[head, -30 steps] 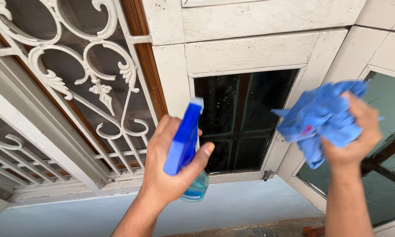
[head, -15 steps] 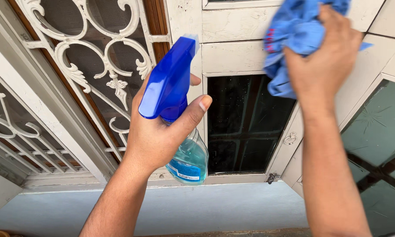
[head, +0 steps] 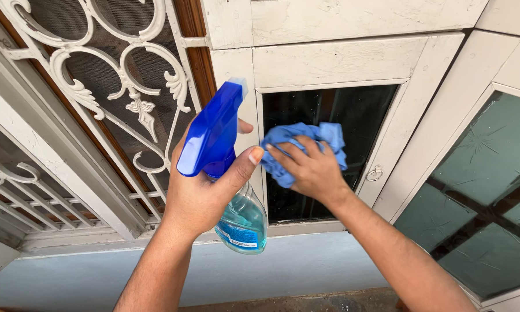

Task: The person sprays cleaning liquid onto various glass panes of a window and wipes them with a blue cloth.

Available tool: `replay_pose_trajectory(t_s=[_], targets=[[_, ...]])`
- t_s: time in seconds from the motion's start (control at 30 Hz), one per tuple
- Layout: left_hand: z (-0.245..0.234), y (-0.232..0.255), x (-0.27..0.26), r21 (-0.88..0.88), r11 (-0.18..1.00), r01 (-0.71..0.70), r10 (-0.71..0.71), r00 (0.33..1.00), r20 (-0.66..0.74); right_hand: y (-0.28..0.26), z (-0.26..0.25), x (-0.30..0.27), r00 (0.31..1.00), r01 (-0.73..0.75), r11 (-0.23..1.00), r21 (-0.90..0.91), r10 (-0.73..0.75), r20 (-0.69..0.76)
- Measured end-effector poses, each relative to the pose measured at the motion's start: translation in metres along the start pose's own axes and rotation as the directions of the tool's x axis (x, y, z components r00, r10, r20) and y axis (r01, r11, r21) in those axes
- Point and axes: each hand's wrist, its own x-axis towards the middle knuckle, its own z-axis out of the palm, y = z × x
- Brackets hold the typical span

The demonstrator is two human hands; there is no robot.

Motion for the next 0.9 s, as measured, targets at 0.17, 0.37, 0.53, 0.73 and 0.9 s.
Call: replay_pose_trajectory(t_s=[0.17, 0.37, 0.53, 0.73, 0.9], targets=[[-0.006, -0.006, -0.004, 0.022, 0.997, 0.076, -0.076, 0.997, 0.004, 0.051, -0.022, -0.023, 0.860, -0.480, 0.876, 0.038, 0.479, -0.178], [0.001, -0.015, -0.005, -0.034, 0.995, 0.093, -0.092, 0.996, 0.006, 0.019, -0.009, 0.026, 0.708, -0.671, 0.740, 0.046, 0.657, -0.257], [0.012, -0.031, -0.001, -0.043, 0.995, 0.087, -0.086, 0.996, 0.022, -0.030, 0.004, 0.049, 0.805, -0.580, 0.812, 0.064, 0.583, -0.105], [0.022, -0.045, -0.003, -0.115, 0.990, 0.085, -0.080, 0.996, 0.050, -0.049, 0.036, 0.021, 0.870, -0.472, 0.873, 0.123, 0.484, -0.097], [0.027, -0.052, -0.004, -0.004, 0.993, 0.119, -0.118, 0.990, 0.079, -0.074, 0.088, -0.078, 0.934, -0.357, 0.925, 0.132, 0.353, 0.051]])
